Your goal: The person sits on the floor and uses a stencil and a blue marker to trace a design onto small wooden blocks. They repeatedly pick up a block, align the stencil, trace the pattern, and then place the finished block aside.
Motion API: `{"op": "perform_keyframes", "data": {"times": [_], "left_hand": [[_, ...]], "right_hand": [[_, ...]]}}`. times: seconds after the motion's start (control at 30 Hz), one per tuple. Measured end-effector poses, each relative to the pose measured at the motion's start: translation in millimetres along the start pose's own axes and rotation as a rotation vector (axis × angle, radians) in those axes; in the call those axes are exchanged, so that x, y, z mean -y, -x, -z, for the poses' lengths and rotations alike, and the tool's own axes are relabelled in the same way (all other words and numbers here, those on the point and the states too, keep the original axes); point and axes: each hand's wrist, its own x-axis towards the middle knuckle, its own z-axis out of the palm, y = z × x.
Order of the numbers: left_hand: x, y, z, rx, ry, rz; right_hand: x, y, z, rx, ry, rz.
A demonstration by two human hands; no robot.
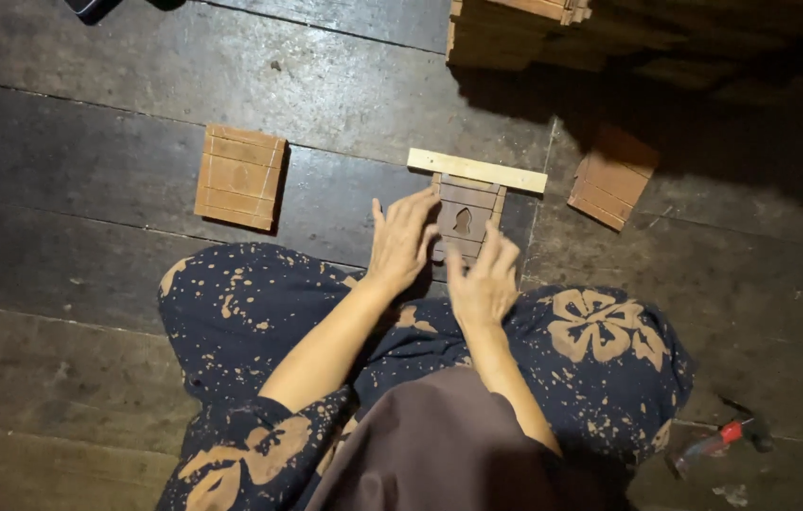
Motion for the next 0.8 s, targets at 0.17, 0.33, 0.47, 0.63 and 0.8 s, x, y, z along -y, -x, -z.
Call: {"op": "perform_keyframes", "data": {"times": [0.17,0.33,0.47,0.63,0.8], "left_hand": [[11.5,14.2,-32.3,-0.184,0.175,0.142],[-19.0,14.8,-44.8,-0.258,0.216,0.174],[-53.9,6.1,-72.8,-0.291,0.135,0.243],[-75.3,-2.1,-68.5,-0.292,0.122,0.308],[-67.0,4.4,-24.4,-0.206,0.101,0.277]], "right_hand": [[-15.7,0.2,-20.0,-0.033,0.167,-0.060],[-73.1,8.3,-21.9,-0.092,0.332,-0.238],[-111.5,11.0,-31.7,-0.198,0.440,-0.278],[-119.8,10.5,-38.2,-0.149,0.389,-0.359],[-120.1,6.7,-37.8,-0.052,0.342,-0.432]]}}
